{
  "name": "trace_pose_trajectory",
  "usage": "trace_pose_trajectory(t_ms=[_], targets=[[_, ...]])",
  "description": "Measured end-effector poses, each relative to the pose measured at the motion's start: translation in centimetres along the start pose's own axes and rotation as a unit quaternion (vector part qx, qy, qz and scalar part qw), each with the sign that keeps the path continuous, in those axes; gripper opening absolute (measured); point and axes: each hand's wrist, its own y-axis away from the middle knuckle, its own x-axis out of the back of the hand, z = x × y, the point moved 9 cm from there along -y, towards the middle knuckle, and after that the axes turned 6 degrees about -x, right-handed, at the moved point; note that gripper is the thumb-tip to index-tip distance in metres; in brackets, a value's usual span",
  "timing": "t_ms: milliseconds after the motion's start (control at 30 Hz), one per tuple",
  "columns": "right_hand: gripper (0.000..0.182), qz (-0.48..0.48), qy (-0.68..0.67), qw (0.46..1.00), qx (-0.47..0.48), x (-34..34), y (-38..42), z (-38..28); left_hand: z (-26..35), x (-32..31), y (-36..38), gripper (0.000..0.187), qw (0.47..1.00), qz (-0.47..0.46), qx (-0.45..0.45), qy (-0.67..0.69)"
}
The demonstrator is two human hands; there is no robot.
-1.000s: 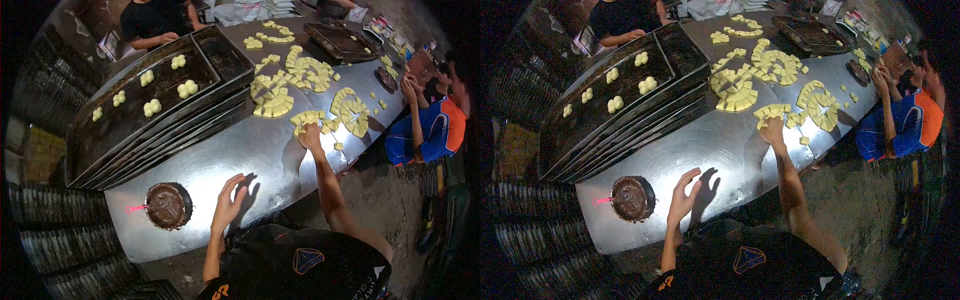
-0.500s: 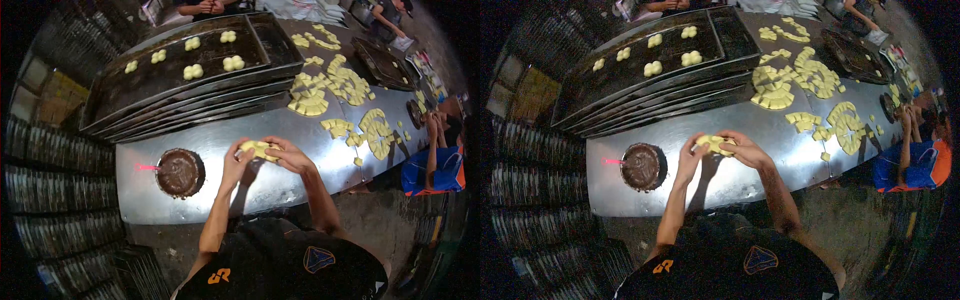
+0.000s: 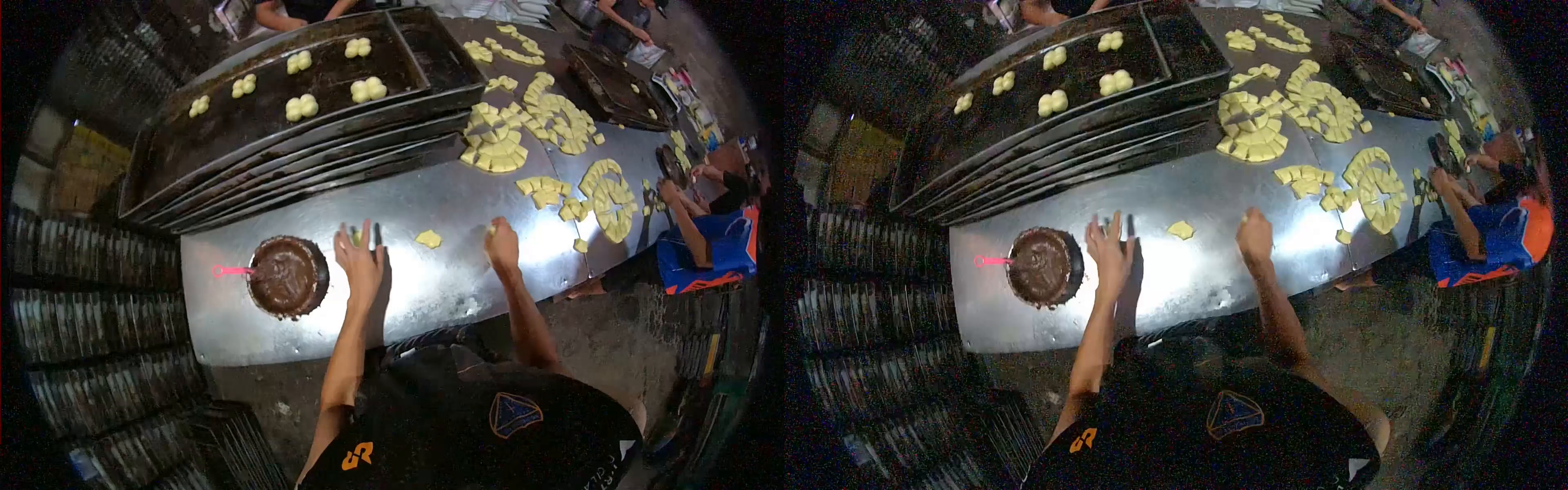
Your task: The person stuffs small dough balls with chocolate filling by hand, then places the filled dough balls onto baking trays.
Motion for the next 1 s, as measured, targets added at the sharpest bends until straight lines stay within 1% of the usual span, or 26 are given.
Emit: trace_pose_trajectory(t_ms=[33,100,133,167,233,267,300,333,367,400,433,467,500,533,567,600,633,667,700,767,800,833,867,900,967,1000], targets=[[0.019,0.007,0.000,1.000,0.000,0.4,-0.2,0.6,1.5,-1.0,-1.0,0.063,0.999,-0.018,-0.024,0.014],[0.017,-0.042,-0.145,0.986,0.066,-0.1,0.5,0.8,4.9,-4.6,-1.6,0.055,0.985,-0.048,-0.079,0.147],[0.017,-0.057,-0.219,0.967,0.114,-0.1,1.5,-1.1,6.8,-6.4,-1.4,0.048,0.980,-0.067,-0.119,0.145],[0.016,-0.074,-0.214,0.968,0.111,-0.7,2.6,-2.4,8.3,-7.6,-1.1,0.040,0.974,-0.084,-0.159,0.141],[0.017,-0.124,-0.225,0.959,0.121,-0.6,5.7,-5.7,9.2,-8.0,-1.7,0.029,0.941,-0.160,-0.111,0.276],[0.018,-0.146,-0.193,0.962,0.129,-1.5,7.4,-5.9,9.0,-6.6,-1.4,0.022,0.950,-0.127,-0.097,0.266],[0.017,-0.143,-0.144,0.963,0.176,-2.0,9.3,-6.2,8.2,-4.4,-0.4,0.024,0.957,-0.110,-0.058,0.261],[0.019,-0.184,-0.142,0.948,0.219,-2.7,11.3,-6.3,7.1,-2.1,1.1,0.026,0.967,-0.091,-0.043,0.235],[0.025,-0.204,-0.092,0.933,0.281,-3.3,12.9,-6.5,5.2,-1.0,3.6,0.027,0.976,-0.091,-0.031,0.196],[0.024,-0.164,-0.039,0.921,0.351,-2.9,13.3,-6.5,3.8,0.1,6.3,0.028,0.982,-0.117,-0.017,0.147],[0.024,-0.123,0.015,0.902,0.414,-3.2,13.7,-6.5,2.2,0.2,8.4,0.029,0.983,-0.145,-0.044,0.103],[0.024,-0.117,0.013,0.903,0.413,-3.8,12.4,-7.1,0.7,0.7,9.5,0.031,0.987,-0.121,-0.076,0.077],[0.022,-0.038,0.067,0.894,0.442,-4.0,10.9,-8.0,0.1,0.9,9.0,0.029,0.989,-0.134,-0.067,0.017],[0.022,0.040,0.121,0.875,0.467,-4.2,9.8,-9.1,0.0,1.0,7.7,0.027,0.993,-0.100,-0.050,-0.021],[0.022,0.044,0.123,0.877,0.463,-5.3,9.1,-10.7,0.3,0.9,5.9,0.025,0.995,-0.067,-0.036,-0.059],[0.021,0.048,0.078,0.913,0.398,-6.0,7.7,-12.1,-0.2,-0.7,5.0,0.021,0.998,-0.035,0.003,-0.052],[0.020,0.051,0.033,0.942,0.331,-6.4,6.7,-12.2,0.1,-2.4,4.9,0.020,0.997,-0.047,0.024,-0.049],[0.024,0.036,0.099,0.934,0.341,-8.5,7.9,-11.7,1.5,-4.5,6.4,0.021,0.994,-0.093,-0.031,-0.054],[0.015,0.018,0.027,0.925,0.378,-7.8,10.0,-11.4,2.4,-5.6,8.6,0.021,0.985,-0.135,-0.089,-0.062],[0.013,0.058,0.024,0.870,0.490,-6.1,12.5,-9.5,2.0,-3.8,12.1,0.022,0.982,-0.114,-0.153,0.006],[0.012,0.072,0.081,0.879,0.465,-6.6,10.5,-7.6,-0.1,-2.9,12.3,0.025,0.983,-0.141,-0.110,-0.029],[0.012,0.076,0.138,0.886,0.435,-6.3,8.8,-6.7,-1.4,-1.7,11.3,0.023,0.984,-0.133,-0.071,-0.099],[0.014,0.088,0.122,0.910,0.386,-5.9,6.7,-6.1,-2.3,-1.4,9.4,0.021,0.987,-0.108,-0.035,-0.110],[0.014,0.079,0.127,0.914,0.377,-6.7,6.4,-6.9,-2.4,-1.3,7.3,0.020,0.989,-0.083,0.001,-0.122],[0.016,0.076,0.140,0.937,0.312,-8.4,5.1,-8.7,1.2,-0.7,5.1,0.017,0.998,-0.053,0.027,-0.021],[0.018,0.071,0.140,0.937,0.312,-7.8,7.4,-9.3,1.0,-3.5,6.9,0.016,0.994,-0.101,-0.030,-0.027]])
